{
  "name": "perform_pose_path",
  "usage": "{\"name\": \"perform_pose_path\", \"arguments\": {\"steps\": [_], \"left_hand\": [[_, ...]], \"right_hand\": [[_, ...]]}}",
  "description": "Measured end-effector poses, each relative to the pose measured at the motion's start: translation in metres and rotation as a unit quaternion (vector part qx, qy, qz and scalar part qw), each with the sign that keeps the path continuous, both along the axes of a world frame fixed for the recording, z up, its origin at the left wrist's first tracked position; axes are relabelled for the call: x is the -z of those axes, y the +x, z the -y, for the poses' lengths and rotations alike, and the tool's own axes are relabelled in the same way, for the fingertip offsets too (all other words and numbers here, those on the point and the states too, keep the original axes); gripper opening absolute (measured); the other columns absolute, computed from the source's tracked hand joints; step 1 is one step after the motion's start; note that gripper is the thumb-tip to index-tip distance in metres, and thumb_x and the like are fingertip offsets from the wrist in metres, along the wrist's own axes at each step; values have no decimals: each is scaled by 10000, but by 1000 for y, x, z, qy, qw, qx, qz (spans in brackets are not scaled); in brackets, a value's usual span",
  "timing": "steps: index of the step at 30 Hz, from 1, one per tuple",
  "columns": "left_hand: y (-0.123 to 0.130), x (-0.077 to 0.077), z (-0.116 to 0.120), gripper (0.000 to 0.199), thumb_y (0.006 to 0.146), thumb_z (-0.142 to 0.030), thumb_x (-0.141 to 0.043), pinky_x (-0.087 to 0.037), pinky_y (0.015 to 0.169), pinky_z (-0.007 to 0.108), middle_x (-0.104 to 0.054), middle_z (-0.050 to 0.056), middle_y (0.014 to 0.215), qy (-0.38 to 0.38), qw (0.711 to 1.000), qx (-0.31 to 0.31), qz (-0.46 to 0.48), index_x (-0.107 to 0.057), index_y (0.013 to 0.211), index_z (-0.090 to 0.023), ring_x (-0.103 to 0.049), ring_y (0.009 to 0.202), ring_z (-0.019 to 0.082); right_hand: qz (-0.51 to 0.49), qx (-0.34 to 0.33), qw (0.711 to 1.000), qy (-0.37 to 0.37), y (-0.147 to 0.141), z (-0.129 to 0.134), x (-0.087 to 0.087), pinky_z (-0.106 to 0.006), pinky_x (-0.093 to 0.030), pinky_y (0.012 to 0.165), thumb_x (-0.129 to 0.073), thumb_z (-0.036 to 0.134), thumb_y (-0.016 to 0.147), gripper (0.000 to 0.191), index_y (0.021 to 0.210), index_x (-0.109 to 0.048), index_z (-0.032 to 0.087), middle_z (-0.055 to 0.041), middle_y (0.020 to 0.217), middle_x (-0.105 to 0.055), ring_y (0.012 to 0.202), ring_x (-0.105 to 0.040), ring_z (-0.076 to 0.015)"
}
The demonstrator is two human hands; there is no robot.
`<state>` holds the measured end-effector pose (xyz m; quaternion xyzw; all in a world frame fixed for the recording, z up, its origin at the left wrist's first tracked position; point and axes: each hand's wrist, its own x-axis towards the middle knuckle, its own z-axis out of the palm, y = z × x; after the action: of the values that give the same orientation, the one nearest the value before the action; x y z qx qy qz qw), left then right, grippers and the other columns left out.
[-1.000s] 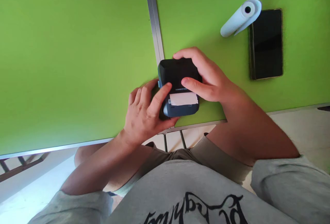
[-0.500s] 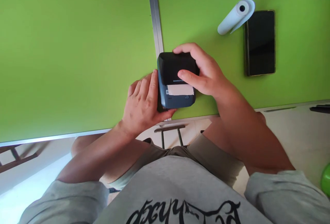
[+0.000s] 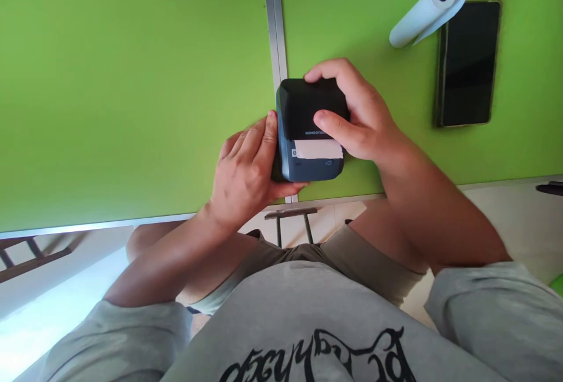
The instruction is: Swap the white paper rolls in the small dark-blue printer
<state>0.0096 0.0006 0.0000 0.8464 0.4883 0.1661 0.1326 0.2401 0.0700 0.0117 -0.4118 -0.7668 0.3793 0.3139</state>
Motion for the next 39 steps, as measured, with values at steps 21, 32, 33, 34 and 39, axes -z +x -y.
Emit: {"name": "perform_pose_path", "arguments": {"steps": [21, 32, 33, 34, 39], "left_hand": [[1, 4, -1, 1045, 900, -835, -465, -473, 1026, 397, -645, 243, 1405, 67, 998, 2, -15, -373, 1554, -26, -655, 1262, 332], [1, 3, -1, 1016, 902, -808, -475, -460, 1031, 428, -649, 248, 1381, 53, 999, 2, -6, -400, 1515, -1, -643, 1256, 334], [1, 3, -1, 1017, 901, -810, -475, -460, 1021, 427, -654, 247, 1368, 53, 999, 2, -5, -403, 1510, 2, -648, 1243, 332], [1, 3, -1, 1017, 903, -813, -468, -459, 1016, 426, -657, 246, 1361, 55, 998, 2, -6, -405, 1508, 2, -650, 1237, 331], [2, 1, -1, 1018, 908, -832, -422, -455, 1011, 413, -661, 241, 1349, 54, 998, -2, -12, -406, 1505, -7, -647, 1228, 328]], "right_hand": [[90, -88, 991, 39, 5, -6, -22, -477, -512, 1147, -754, 420, 815, 622, 1354, -496, 248, -101, 1384, -590, 1306, -566, -275], [86, -91, 992, 34, 9, -5, -22, -503, -516, 1160, -726, 448, 859, 587, 1371, -487, 287, -103, 1389, -590, 1334, -572, -287], [95, -87, 991, 35, 10, -4, -23, -510, -520, 1156, -722, 447, 867, 566, 1364, -494, 299, -100, 1390, -597, 1331, -576, -290], [104, -78, 991, 43, 12, -4, -24, -518, -529, 1144, -722, 451, 870, 545, 1350, -507, 307, -95, 1380, -608, 1317, -586, -294], [135, -8, 980, 147, 16, -5, -32, -535, -588, 1009, -769, 547, 826, 498, 1208, -624, 262, -109, 1204, -655, 1145, -655, -313]]}}
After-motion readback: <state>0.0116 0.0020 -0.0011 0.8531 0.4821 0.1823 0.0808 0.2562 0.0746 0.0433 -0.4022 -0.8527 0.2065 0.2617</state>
